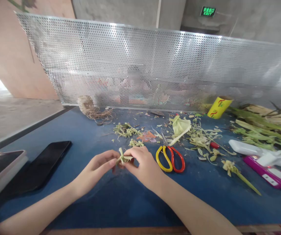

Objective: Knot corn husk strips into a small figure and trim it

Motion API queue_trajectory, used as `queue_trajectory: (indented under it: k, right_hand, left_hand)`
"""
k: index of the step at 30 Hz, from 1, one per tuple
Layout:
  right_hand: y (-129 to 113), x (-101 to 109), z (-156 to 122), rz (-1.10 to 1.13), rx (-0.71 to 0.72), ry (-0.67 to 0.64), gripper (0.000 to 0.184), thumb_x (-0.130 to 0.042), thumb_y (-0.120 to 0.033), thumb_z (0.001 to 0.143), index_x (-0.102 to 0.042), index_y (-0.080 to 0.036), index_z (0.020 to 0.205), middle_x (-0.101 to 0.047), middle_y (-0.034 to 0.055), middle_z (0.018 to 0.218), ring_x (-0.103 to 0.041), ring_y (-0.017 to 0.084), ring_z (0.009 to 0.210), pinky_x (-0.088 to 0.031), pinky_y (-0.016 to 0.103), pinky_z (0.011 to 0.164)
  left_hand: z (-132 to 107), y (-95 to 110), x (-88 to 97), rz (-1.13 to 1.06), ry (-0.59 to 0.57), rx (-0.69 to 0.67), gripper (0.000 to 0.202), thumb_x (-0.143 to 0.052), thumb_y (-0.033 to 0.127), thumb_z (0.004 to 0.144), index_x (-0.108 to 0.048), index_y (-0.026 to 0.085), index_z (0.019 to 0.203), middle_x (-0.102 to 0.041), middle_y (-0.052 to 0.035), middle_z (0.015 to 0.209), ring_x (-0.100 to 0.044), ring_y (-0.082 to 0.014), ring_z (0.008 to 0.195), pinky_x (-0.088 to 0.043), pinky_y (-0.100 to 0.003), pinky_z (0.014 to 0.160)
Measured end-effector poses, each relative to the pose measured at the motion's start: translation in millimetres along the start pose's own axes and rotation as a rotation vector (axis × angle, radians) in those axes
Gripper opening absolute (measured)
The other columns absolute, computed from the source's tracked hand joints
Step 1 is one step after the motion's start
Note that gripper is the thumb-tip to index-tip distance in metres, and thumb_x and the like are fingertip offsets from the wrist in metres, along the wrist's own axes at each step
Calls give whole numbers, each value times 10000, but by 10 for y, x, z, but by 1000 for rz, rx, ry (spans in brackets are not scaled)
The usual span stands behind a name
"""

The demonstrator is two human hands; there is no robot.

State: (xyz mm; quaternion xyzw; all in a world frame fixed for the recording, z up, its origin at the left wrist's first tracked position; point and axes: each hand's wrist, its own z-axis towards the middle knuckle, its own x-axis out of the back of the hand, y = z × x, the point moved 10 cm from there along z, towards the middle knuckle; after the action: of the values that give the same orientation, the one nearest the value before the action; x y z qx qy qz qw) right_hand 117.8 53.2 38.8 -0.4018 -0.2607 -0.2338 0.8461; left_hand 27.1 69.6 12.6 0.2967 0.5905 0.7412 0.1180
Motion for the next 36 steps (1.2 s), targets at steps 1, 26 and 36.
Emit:
queue_trajectory:
  k: [1,26,36]
  right_hand:
    - [-45,-2,-14,-53,42,9,23,-539,-200,785,-562,-202,786,-605,22,742,-545,159,736,-425,274,677]
    - [127,-225,-31,-62,-130,-177,160,-510,-247,782,-491,-192,633,-539,-25,646,-499,132,646,-345,292,698]
    - [220,-381,-36,248,-277,-300,161,-476,-267,808,-549,-183,692,-574,-13,668,-535,128,651,-392,212,571]
  left_hand:
    - [15,-60,-29,-107,-4,46,290,-437,378,827,-549,120,757,-593,-39,700,-516,-124,630,-420,-248,583]
    - [24,-355,119,-166,165,240,586,-733,166,535,-322,199,952,-547,105,505,-507,-76,455,-411,-187,489]
    - [17,-365,24,-210,39,259,373,-648,124,603,-398,160,878,-566,57,548,-527,-81,502,-398,-184,496]
